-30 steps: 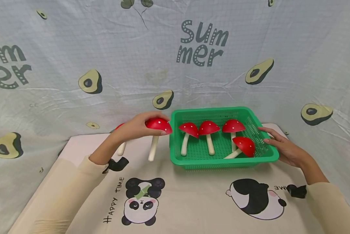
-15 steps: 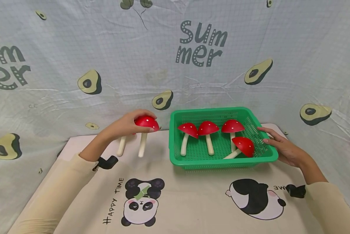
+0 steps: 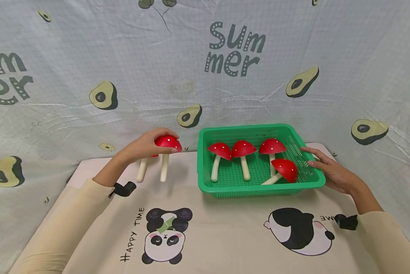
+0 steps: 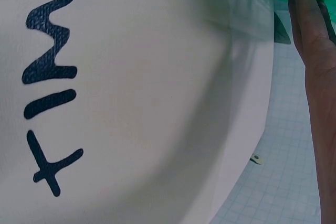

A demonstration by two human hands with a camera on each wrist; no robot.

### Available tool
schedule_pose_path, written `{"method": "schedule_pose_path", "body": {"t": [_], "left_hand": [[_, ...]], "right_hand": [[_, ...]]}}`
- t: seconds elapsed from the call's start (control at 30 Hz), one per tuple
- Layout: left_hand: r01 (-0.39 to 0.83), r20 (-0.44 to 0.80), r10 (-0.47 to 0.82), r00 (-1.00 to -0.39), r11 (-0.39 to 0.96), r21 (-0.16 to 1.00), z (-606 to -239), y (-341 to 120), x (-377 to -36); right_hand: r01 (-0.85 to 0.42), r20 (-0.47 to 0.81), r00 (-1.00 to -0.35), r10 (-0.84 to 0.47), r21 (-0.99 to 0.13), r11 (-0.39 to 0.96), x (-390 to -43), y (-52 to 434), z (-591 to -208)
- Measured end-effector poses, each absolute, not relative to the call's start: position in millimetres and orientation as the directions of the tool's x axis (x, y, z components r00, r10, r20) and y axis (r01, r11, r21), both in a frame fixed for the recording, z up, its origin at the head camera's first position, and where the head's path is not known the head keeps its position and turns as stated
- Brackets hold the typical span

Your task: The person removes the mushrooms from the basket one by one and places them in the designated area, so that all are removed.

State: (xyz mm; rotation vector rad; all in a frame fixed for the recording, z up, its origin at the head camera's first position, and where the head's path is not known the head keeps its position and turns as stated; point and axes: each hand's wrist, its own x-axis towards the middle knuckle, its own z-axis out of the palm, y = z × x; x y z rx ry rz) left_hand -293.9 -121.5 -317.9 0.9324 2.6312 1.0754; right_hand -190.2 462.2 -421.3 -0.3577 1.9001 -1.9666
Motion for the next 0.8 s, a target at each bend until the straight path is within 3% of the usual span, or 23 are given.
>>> {"method": "schedule_pose_path", "body": {"t": [0.8], "left_hand": [[0.463, 0.057, 0.594, -0.802, 0.56, 0.687, -342, -123, -307]], "right_hand": [[0.093, -0.09, -0.907, -0.41, -0.996, 0.013, -190, 462, -420]]}}
